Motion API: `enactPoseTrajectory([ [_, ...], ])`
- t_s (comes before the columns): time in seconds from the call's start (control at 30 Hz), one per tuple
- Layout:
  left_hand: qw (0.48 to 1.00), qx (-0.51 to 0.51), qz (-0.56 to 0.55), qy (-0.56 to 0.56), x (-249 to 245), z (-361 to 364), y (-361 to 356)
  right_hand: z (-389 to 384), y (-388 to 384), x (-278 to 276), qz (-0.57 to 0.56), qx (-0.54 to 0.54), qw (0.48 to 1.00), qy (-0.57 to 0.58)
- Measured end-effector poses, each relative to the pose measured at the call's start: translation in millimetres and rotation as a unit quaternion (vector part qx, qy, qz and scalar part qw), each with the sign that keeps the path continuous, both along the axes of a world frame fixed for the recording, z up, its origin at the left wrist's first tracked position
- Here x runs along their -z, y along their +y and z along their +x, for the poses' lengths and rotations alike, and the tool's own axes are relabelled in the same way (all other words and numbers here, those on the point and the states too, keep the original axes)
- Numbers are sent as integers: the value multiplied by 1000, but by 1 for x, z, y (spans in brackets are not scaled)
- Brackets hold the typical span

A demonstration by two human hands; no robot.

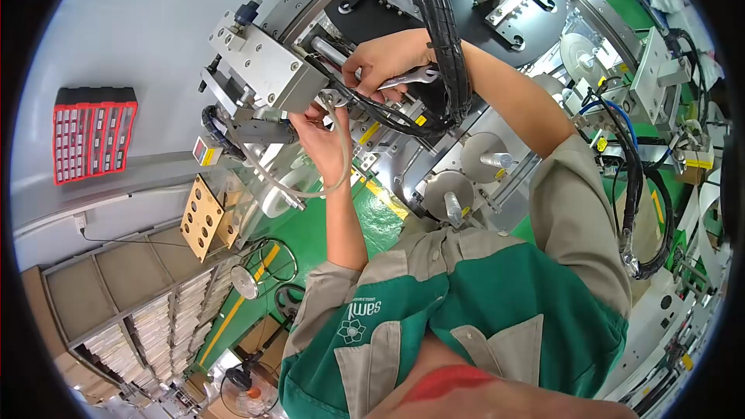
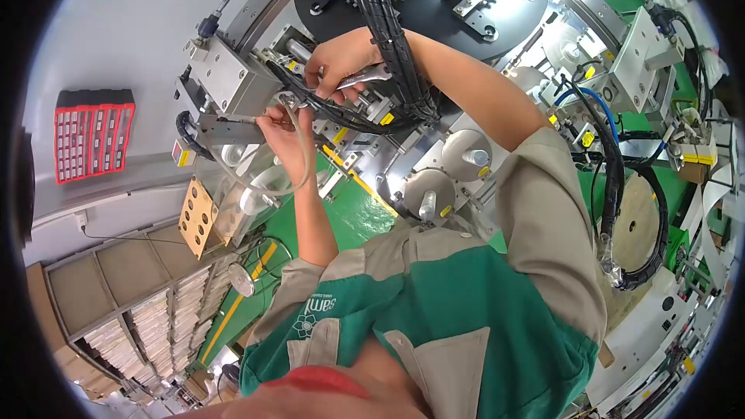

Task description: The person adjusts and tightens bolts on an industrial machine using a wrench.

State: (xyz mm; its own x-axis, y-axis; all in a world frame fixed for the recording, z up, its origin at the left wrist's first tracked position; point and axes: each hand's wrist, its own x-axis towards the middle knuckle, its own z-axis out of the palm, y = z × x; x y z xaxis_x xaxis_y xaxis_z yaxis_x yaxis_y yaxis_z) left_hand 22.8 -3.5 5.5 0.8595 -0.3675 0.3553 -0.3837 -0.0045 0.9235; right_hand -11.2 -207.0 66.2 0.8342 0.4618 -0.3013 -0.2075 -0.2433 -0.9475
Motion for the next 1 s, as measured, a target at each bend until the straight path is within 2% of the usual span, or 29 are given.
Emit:
enactPoseTrajectory([
  [0.07,1000,-9,9,8,1,2,1,0,1,-2,-4,4,1000,11],
  [0.13,998,3,-55,39,-1,-3,-1,-1,1,-3,-6,7,1000,8],
  [0.33,995,-48,-70,54,-8,-16,-6,-4,2,-6,-17,10,1000,-3],
  [0.4,995,-69,-78,12,-5,-16,-7,-3,2,-6,-24,6,1000,-4],
  [0.43,995,-94,-38,-15,-10,-19,-7,-2,1,-6,-24,6,1000,-4],
  [0.53,994,-101,-9,-31,-8,-18,-6,-3,1,-4,-21,6,1000,-4],
  [0.6,995,-96,-4,-35,-2,-14,-4,-4,1,-7,-23,6,1000,-6],
  [0.67,997,-43,-58,-14,1,-10,-3,-3,1,-6,-21,0,1000,-7],
  [0.8,999,-36,-20,-25,2,-8,-1,-1,-1,-5,-22,-3,1000,-17],
  [1.0,999,-19,-38,-23,7,-4,1,-1,-1,-4,-23,4,999,-27],
])
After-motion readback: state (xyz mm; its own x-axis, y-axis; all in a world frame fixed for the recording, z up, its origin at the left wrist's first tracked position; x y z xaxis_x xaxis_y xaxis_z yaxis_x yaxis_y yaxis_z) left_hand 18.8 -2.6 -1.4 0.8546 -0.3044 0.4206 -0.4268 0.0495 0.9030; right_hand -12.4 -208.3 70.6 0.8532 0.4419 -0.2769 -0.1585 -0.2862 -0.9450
